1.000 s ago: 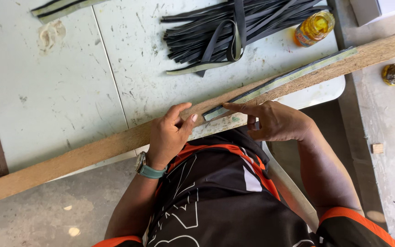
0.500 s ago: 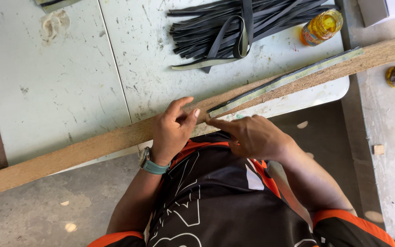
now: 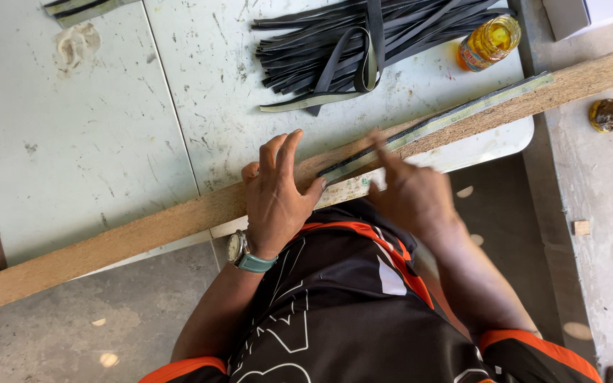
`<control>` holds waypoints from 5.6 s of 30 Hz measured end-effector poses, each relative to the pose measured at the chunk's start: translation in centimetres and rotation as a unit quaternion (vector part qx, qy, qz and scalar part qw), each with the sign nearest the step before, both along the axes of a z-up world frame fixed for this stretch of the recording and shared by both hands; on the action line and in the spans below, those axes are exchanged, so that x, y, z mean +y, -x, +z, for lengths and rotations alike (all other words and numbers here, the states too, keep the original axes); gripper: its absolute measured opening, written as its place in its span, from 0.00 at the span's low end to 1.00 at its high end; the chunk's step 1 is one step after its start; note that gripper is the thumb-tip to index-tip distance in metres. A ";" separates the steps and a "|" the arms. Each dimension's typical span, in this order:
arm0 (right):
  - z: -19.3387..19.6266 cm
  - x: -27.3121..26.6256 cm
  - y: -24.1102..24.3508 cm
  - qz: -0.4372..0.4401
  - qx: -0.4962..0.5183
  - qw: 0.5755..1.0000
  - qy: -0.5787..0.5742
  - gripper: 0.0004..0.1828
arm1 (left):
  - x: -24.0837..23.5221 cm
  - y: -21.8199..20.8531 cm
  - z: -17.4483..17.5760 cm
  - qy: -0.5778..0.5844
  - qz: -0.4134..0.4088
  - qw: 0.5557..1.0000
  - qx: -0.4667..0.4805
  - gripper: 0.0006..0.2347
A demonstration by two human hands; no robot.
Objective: The person repeatedly picks up long black rubber strips, applies a yellow paste from a jar onto a wooden board, and rubs each strip along the board to coat it. The coated strips are then placed in a neat row on the table. The process is repeated for multiple strips throughout the clip.
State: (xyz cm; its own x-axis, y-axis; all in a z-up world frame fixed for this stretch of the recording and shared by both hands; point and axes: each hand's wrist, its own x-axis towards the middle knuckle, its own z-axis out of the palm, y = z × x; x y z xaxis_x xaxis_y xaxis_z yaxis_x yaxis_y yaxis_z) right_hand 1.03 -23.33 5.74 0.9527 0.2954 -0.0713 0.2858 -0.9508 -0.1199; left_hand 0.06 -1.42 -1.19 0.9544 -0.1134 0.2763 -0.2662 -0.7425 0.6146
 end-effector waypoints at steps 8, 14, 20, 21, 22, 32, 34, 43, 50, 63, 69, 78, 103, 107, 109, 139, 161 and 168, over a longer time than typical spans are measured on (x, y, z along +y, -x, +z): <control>0.0 -3.8 1.2 0.050 -0.011 0.999 0.000 0.45 | 0.0 -0.3 0.2 0.002 -0.001 1.000 0.007 0.38; -1.2 -0.9 2.0 0.114 0.000 0.993 -0.018 0.41 | 0.1 0.0 0.3 -0.001 0.007 1.000 -0.001 0.38; -1.0 -0.6 0.9 0.093 -0.057 0.994 0.026 0.42 | 0.0 0.0 0.3 0.005 -0.004 1.000 0.012 0.38; -1.2 -0.8 0.7 0.075 -0.077 0.994 0.023 0.43 | 0.1 0.0 0.3 0.005 -0.006 1.000 0.008 0.38; -1.4 -1.1 0.6 0.056 -0.097 0.994 0.019 0.44 | 0.2 -0.1 0.3 0.004 -0.008 1.000 0.004 0.38; -1.9 -3.5 1.6 0.078 -0.128 0.983 0.107 0.34 | 0.2 0.0 0.3 -0.010 -0.008 1.000 0.006 0.36; -1.7 -3.8 1.7 0.112 -0.154 0.979 0.072 0.33 | 0.0 -0.2 0.4 -0.004 -0.010 1.000 0.016 0.36; -1.4 -7.4 0.7 -0.020 -0.169 0.978 0.121 0.39 | 0.0 0.0 0.4 -0.036 -0.013 0.999 0.008 0.27; -1.9 -6.9 -0.1 0.006 -0.113 0.993 0.025 0.37 | 0.0 0.0 0.1 0.034 -0.019 0.998 0.047 0.25; -0.9 -7.5 -0.1 0.005 -0.134 0.977 -0.166 0.32 | -0.4 1.0 -2.4 0.005 -0.053 0.997 -0.057 0.09; -2.0 -2.5 -1.0 0.170 -0.098 0.969 -0.148 0.40 | -0.4 0.9 -1.4 0.017 -0.054 0.995 -0.083 0.06; -0.4 -9.4 -0.8 -0.011 -0.185 0.982 -0.030 0.38 | -0.5 1.0 -0.6 0.036 -0.073 0.993 -0.089 0.04; 0.2 -5.2 -13.7 0.130 -0.359 0.922 -0.061 0.55 | 12.6 -6.3 4.8 0.263 -0.003 0.964 -0.029 0.13; 0.8 -2.7 -18.7 0.136 -0.347 0.923 -0.095 0.54 | 15.7 -10.3 4.6 0.227 0.026 0.973 -0.045 0.13; 0.6 -1.4 -21.1 0.127 -0.339 0.928 -0.084 0.53 | 16.8 -12.3 4.1 0.226 0.040 0.972 -0.049 0.13; -8.1 3.2 -31.1 0.093 0.008 0.990 -0.102 0.58 | 30.4 -21.5 -8.2 0.122 0.290 0.949 0.005 0.13; -6.4 4.1 -30.3 0.076 0.040 0.987 -0.136 0.60 | 33.9 -21.6 -10.7 0.080 0.304 0.944 -0.102 0.10; -1.4 -0.5 -26.5 0.030 -0.034 0.968 -0.248 0.55 | 29.7 -17.9 -7.9 0.148 0.291 0.944 -0.050 0.09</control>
State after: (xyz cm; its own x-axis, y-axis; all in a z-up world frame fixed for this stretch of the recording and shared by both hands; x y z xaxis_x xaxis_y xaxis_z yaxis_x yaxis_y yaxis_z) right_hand 27.58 -23.88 4.38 0.9302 0.3322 0.1562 0.3623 -0.7625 -0.5361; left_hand 17.95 28.29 -9.14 0.7980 0.5191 0.3062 0.0663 -0.5805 0.8116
